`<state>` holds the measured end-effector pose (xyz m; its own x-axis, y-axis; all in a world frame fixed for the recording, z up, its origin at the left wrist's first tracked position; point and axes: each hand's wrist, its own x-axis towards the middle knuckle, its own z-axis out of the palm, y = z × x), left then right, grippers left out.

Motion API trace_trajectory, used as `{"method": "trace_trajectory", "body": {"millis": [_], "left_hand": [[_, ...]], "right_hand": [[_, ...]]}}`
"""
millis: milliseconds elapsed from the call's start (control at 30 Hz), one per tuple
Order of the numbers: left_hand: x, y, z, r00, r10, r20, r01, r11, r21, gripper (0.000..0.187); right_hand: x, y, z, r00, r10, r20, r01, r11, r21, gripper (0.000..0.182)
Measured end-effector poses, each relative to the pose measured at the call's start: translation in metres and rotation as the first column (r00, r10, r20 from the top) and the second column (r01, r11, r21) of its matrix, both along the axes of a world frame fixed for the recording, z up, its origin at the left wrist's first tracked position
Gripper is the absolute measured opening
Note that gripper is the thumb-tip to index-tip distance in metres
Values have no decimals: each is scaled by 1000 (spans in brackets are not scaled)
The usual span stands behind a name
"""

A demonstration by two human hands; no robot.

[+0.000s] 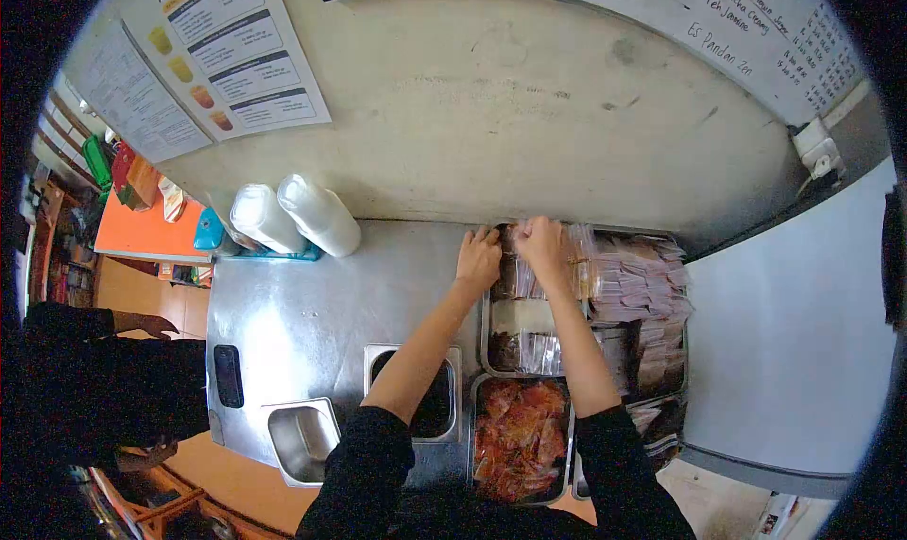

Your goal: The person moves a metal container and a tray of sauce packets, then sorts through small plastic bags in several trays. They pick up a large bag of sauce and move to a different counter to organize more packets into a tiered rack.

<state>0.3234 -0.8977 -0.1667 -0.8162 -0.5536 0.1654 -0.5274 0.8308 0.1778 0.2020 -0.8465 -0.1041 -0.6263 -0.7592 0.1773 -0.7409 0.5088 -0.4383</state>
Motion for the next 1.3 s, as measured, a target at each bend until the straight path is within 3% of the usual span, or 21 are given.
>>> {"method": "trace_trajectory", "body": {"millis": [67,133,167,233,333,400,433,500,600,633,700,767,833,867,900,933,1000,1033,1100,1200,1300], "left_hand": [[-1,-5,0,999,1,-35,-3,999,-41,23],[-4,-9,0,997,-9,-71,3,997,-82,24],[-1,-7,13,994,42,-105,-39,999,35,24],[5,-2,18,989,84,-122,-64,985,158,24],[11,2,19,986,18,-166,-10,999,43,17],[11,2,25,977,130,-168,-81,959,272,31],[9,2,24,978,125,-164,-77,958,275,31],[6,1,10,828,181,-530,115,871,477,48],[-3,9,-9,837,-47,-545,295,878,376,56],[-6,15,-13,838,-52,-544,301,874,380,56],[-14,24,-3,747,154,-647,118,927,357,54],[-9,35,17,742,168,-649,71,943,325,55],[2,42,42,744,184,-642,19,955,297,55],[6,42,55,899,-79,-430,171,968,181,56],[8,41,61,930,-331,-158,349,930,111,57],[6,41,59,929,-336,-155,354,928,113,57],[-1,35,49,850,-521,82,521,853,26,57],[-6,30,44,848,-524,81,524,851,25,57],[-12,23,38,825,-543,157,553,833,-26,64],[-12,29,42,818,-571,64,569,789,-232,63],[-5,54,61,843,-537,-35,533,841,-92,66]], "right_hand": [[-3,0,0,987,161,10,-160,987,-3,16],[-10,-4,-12,985,171,7,-171,985,3,16],[-13,-3,-18,981,193,7,-193,981,8,16],[-12,3,-10,991,128,50,-130,990,46,17],[-25,11,-14,989,84,121,-76,995,-68,22],[-38,41,6,989,57,136,-42,993,-110,21],[-48,58,5,989,51,140,-36,994,-107,21],[-65,91,-2,997,-75,-19,75,997,7,21],[-62,124,-1,991,-93,98,59,951,304,21],[-56,126,-3,990,-102,100,67,949,308,21],[-39,116,-16,987,-14,161,-2,995,101,23],[-30,101,-38,999,-9,47,7,999,40,27],[-25,94,-40,998,-8,-55,7,1000,-16,33],[-25,94,-33,999,-13,-46,17,997,77,32],[-24,95,-27,999,-20,-39,26,985,170,32],[-28,96,-28,999,-26,-35,31,985,171,32],[-39,100,-30,992,7,-129,17,984,180,18],[-43,100,-27,991,3,-131,21,984,179,18],[-46,103,-11,976,196,96,-208,967,144,18],[-38,121,-2,982,153,114,-154,988,-5,21],[-32,168,31,967,74,243,-68,997,-35,26]]}}
